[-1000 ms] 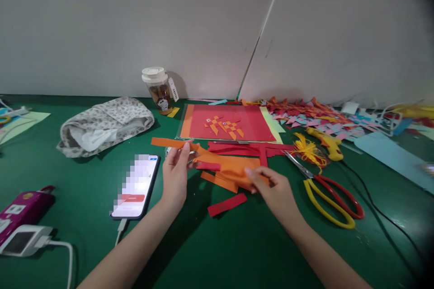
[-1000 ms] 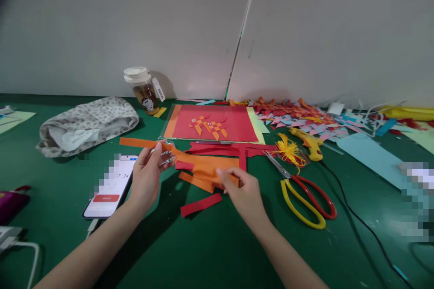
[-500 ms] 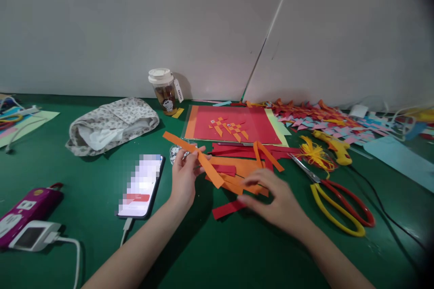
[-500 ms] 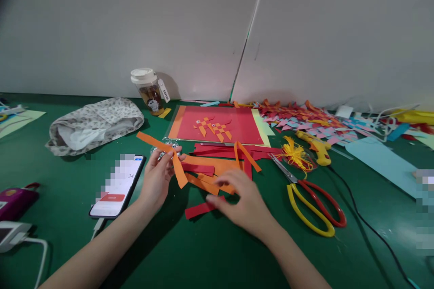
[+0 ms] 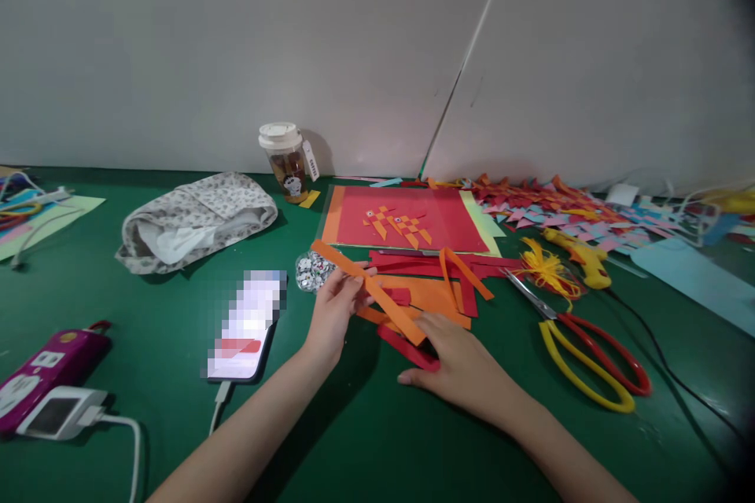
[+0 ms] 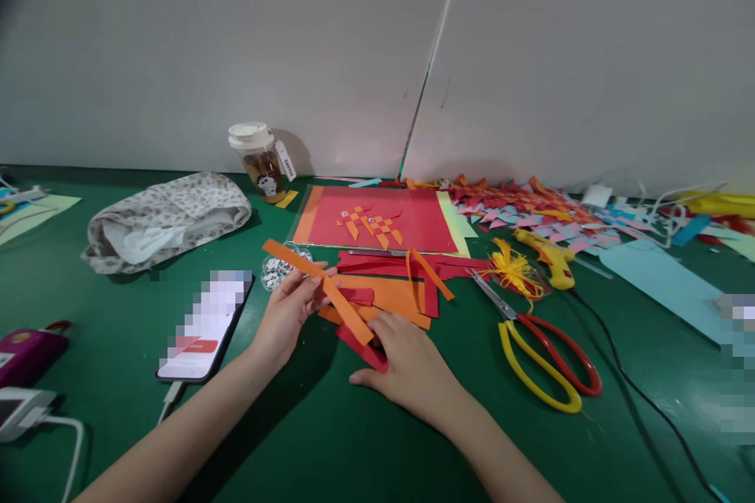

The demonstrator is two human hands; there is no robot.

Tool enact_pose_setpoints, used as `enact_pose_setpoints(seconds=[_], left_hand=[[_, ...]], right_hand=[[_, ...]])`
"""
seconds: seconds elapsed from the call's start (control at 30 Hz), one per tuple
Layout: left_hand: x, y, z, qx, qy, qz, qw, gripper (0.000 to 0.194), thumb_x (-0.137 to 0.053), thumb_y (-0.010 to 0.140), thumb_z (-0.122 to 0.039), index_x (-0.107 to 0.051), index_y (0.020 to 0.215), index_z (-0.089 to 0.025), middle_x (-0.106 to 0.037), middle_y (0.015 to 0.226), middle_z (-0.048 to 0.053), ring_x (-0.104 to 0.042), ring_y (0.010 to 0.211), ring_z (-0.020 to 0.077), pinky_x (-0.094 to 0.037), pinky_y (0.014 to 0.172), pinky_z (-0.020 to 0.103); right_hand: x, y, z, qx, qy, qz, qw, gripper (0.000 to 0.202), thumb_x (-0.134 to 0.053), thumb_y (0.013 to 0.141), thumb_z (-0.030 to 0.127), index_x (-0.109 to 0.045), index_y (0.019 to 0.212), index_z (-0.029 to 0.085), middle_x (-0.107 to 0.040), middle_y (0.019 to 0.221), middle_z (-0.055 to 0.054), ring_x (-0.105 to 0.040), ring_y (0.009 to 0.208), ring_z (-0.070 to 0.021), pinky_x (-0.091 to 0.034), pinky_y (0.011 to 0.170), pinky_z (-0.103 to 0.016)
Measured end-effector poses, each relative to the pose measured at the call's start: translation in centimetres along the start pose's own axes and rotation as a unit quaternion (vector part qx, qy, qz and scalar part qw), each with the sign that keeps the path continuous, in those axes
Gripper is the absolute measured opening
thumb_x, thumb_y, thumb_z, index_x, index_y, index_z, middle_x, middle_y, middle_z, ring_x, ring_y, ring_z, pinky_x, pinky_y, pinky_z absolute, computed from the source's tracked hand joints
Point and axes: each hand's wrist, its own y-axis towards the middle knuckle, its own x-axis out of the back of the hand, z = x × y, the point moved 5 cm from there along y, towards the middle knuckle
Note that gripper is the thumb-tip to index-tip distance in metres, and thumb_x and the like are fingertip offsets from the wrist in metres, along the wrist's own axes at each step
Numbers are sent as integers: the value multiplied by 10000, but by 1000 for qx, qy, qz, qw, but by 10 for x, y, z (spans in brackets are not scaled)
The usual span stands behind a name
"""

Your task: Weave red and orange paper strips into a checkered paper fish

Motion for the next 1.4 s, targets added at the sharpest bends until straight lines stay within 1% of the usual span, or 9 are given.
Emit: enact_pose_setpoints(seconds=[0.13, 0.43, 0.57, 0.77, 0.93, 1.13, 1.2, 1.33, 1.4], left_hand=[[0, -1, -2, -8, -5, -9, 1000, 250, -649, 737, -194, -579, 977, -192, -682, 1050, 67, -659, 868, 168, -482, 692, 241], [4, 1, -3, -48, 16, -12, 999, 117, -652, 718, -178, -565, 796, -185, -616, 733, -26, -619, 699, 102, -443, 671, 196], [2, 0, -3, -56, 31, -8, 998, 115, -650, 690, -156, -539, 711, -176, -618, 757, -19, -611, 716, 103, -437, 686, 197], [2, 1, 3, -38, 12, 9, 999, 72, -631, 696, -161, -565, 720, -176, -660, 885, 28, -623, 799, 140, -449, 759, 251], [1, 1, 3, -61, 26, 47, 997, 78, -638, 703, -190, -581, 656, -162, -635, 792, 6, -575, 718, 97, -417, 635, 175], [0, 3, 12, 13, 62, 45, 997, 57, -594, 700, -190, -638, 717, -159, -620, 707, -5, -559, 622, 89, -420, 581, 184], [-2, 4, 14, 18, 89, 53, 994, 88, -577, 702, -165, -638, 766, -162, -634, 760, 8, -587, 695, 112, -448, 649, 210], [-7, 3, 13, -39, 177, 100, 978, 210, -596, 658, -90, -604, 857, -160, -614, 901, 37, -588, 862, 149, -467, 763, 257], [-10, 1, 13, -75, 220, 135, 963, 295, -603, 653, -70, -574, 931, -164, -597, 962, 53, -585, 889, 162, -484, 751, 274]], right_hand=[[0, 1, -4, -14, 39, 10, 999, 254, -697, 680, 403, -598, 838, 230, -611, 913, -30, -582, 860, -217, -456, 728, -331], [1, 0, -4, 3, 63, 15, 998, 128, -672, 740, 308, -581, 743, 218, -592, 832, -10, -552, 835, -190, -427, 714, -310], [2, 2, -7, -5, 77, 7, 997, 155, -666, 745, 283, -539, 697, 209, -602, 774, 6, -553, 761, -164, -416, 668, -284], [4, 0, -12, -51, 19, 6, 999, 203, -675, 722, 376, -574, 824, 233, -601, 806, -7, -566, 758, -189, -422, 647, -302], [5, -1, -5, -32, -11, 10, 999, 168, -648, 760, 351, -556, 796, 216, -602, 854, -25, -561, 842, -212, -425, 690, -322], [3, 2, -8, -31, 42, 15, 999, 122, -645, 756, 312, -583, 708, 219, -619, 745, 6, -574, 733, -172, -412, 630, -280], [6, 3, -16, -54, 68, -15, 996, 127, -625, 765, 337, -613, 716, 219, -627, 728, 1, -580, 689, -167, -412, 605, -275], [22, 1, -32, -117, 143, -170, 968, 280, -624, 747, 440, -613, 910, 214, -640, 708, -7, -566, 600, -159, -422, 573, -275], [30, -2, -39, -140, 179, -239, 944, 319, -628, 736, 475, -580, 903, 207, -625, 672, -2, -531, 546, -143, -410, 539, -267]])
